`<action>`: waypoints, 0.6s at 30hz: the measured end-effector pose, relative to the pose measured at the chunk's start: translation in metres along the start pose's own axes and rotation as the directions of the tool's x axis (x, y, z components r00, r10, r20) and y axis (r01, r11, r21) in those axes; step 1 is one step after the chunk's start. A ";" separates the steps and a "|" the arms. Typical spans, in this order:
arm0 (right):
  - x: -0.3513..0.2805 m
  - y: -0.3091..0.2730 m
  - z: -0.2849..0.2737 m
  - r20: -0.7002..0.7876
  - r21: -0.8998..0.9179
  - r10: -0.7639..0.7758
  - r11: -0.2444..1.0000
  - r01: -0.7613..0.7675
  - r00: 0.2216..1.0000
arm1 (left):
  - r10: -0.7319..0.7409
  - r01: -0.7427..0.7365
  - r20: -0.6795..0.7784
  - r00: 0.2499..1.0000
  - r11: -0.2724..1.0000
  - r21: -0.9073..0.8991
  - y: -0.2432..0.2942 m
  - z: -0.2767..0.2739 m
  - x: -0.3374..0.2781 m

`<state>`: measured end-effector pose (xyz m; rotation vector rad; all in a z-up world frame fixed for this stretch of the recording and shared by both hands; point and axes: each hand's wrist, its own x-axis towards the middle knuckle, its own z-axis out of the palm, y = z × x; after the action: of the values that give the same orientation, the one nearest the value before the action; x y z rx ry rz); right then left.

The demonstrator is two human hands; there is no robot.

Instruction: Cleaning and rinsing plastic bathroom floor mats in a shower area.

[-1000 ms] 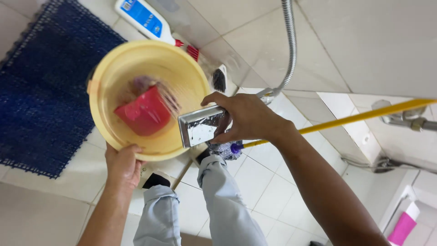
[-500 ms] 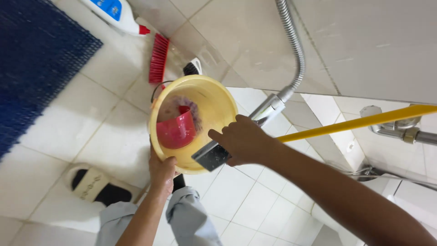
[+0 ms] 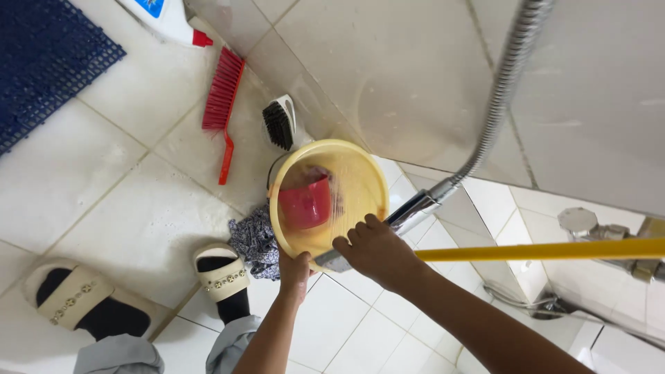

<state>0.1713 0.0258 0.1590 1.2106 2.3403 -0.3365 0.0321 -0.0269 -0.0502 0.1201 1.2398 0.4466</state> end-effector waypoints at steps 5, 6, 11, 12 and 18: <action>0.031 -0.015 -0.002 -0.010 0.015 -0.138 0.990 0.138 0.990 | 0.241 -0.241 -0.008 0.970 0.970 0.018 -0.067 -0.055 0.094; 0.040 -0.021 -0.006 -0.079 0.043 -0.138 0.989 0.142 0.987 | 0.272 -0.270 -0.045 0.961 0.962 0.037 -0.067 -0.071 0.104; 0.110 -0.050 -0.068 -0.189 0.202 -0.183 0.954 0.221 0.965 | 0.424 -0.400 -0.161 0.891 0.902 0.163 -0.039 -0.189 0.167; 0.125 -0.056 -0.082 -0.201 0.263 -0.186 0.936 0.236 0.962 | 0.453 -0.421 -0.178 0.874 0.887 0.189 -0.029 -0.213 0.177; 0.211 -0.084 -0.100 -0.382 0.301 -0.149 0.913 0.276 0.912 | 0.615 -0.529 -0.274 0.739 0.782 0.330 0.083 -0.410 0.230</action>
<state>-0.0318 0.1667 0.1351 1.2525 2.8273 -0.6879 -0.3135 0.0764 -0.3627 0.6673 1.6240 0.8976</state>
